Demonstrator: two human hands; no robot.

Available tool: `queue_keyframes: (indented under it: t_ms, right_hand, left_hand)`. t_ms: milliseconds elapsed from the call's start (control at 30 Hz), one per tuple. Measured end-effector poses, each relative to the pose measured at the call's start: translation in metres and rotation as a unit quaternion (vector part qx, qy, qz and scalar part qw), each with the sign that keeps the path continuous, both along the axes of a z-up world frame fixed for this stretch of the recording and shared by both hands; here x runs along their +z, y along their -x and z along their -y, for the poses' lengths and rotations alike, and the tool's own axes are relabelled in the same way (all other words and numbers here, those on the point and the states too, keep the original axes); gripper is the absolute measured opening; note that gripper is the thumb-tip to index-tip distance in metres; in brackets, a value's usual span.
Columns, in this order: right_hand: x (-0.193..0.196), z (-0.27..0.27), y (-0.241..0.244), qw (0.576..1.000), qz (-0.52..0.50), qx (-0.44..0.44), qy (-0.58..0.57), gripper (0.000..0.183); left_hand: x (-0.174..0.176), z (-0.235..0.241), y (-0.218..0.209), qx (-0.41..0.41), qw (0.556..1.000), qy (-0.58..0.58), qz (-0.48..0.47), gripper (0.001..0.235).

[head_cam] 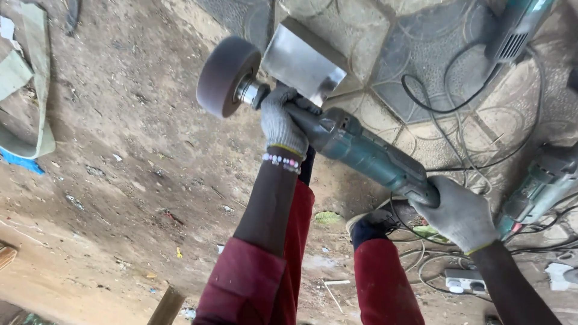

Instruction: Polishing the surfaces and edges of a small metal box using a handheld power polisher

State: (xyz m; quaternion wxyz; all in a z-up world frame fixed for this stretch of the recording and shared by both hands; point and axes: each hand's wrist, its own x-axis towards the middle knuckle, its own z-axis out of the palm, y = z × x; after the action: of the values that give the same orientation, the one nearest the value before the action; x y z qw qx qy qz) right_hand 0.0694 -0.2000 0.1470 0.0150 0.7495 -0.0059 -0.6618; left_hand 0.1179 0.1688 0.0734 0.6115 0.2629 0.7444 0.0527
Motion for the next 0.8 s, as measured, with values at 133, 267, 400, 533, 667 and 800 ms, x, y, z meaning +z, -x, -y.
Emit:
queue_keyframes:
  t_ms: [133,267,400,533,667,800]
  right_hand:
    - [-0.02,0.014,0.011,1.0,0.012,0.008,-0.02,0.057]
    - [-0.034,0.03,0.016,0.999,0.047,0.006,-0.008,0.041]
    - [-0.039,0.036,0.012,0.998,0.058,0.011,0.0,0.049]
    - [-0.034,0.033,0.01,0.997,0.065,-0.028,0.006,0.043]
    - [-0.027,0.022,0.005,0.997,0.065,-0.049,0.013,0.033]
    - [-0.018,0.009,0.004,0.994,0.063,-0.086,0.016,0.034]
  left_hand:
    - [-0.009,0.014,-0.009,-0.009,0.999,0.028,0.046,0.019]
    - [-0.022,0.027,-0.012,0.02,0.997,0.036,0.058,0.014]
    - [-0.024,0.032,-0.025,0.004,0.996,0.038,0.077,0.018]
    - [-0.026,0.032,-0.046,-0.038,0.993,0.066,0.092,0.015]
    - [-0.018,0.04,-0.074,-0.063,0.992,0.061,0.085,0.023]
    - [-0.033,0.025,-0.048,-0.081,0.975,0.101,0.178,0.018]
